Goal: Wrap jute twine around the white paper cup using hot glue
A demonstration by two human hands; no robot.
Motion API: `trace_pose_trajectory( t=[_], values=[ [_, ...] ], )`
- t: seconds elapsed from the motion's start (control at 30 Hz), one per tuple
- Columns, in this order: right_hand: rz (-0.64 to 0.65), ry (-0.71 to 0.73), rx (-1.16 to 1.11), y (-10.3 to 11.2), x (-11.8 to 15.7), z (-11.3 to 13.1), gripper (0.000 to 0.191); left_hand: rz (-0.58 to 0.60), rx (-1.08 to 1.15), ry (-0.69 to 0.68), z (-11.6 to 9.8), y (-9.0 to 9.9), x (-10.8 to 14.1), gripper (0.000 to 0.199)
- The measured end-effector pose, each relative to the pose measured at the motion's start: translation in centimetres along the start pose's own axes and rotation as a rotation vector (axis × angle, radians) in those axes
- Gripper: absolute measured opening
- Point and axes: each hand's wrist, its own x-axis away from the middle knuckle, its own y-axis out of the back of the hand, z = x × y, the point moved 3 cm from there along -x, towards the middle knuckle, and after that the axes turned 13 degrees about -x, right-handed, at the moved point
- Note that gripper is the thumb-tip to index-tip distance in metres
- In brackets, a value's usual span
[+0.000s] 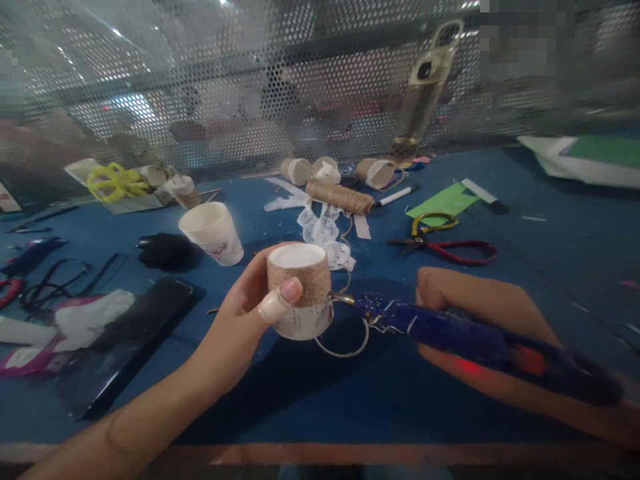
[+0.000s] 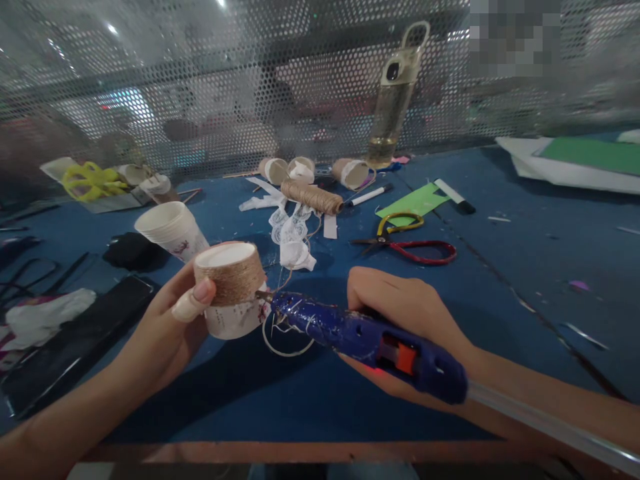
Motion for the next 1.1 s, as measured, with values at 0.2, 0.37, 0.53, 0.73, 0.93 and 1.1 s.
trace_pose_trajectory(
  t=[0.2, 0.37, 0.53, 0.73, 0.93, 1.1],
  values=[
    [0.073, 0.049, -0.036, 0.32, -0.21, 0.34, 0.025, -0.039, -0.024, 0.007, -0.21, -0.36, 0.04, 0.037],
    [0.057, 0.029, -0.022, 0.25, -0.10, 0.46, 0.025, -0.036, -0.026, -0.010, -0.15, -0.42, 0.01, 0.033],
    [0.024, 0.021, -0.067, 0.03, -0.01, -0.06, 0.025, -0.028, -0.024, -0.017, -0.09, -0.18, 0.04, 0.031],
    [0.051, 0.039, -0.036, 0.13, -0.02, 0.14, 0.025, -0.019, -0.015, -0.031, -0.29, -0.38, -0.01, 0.034],
    [0.029, 0.040, -0.086, 0.07, -0.06, -0.29, 0.024, -0.022, 0.004, 0.008, -0.25, -0.36, 0.08, 0.032],
    [0.008, 0.013, -0.100, 0.09, -0.13, -0.37, 0.026, -0.014, 0.020, 0.014, -0.13, -0.18, 0.16, 0.031]
  ],
)
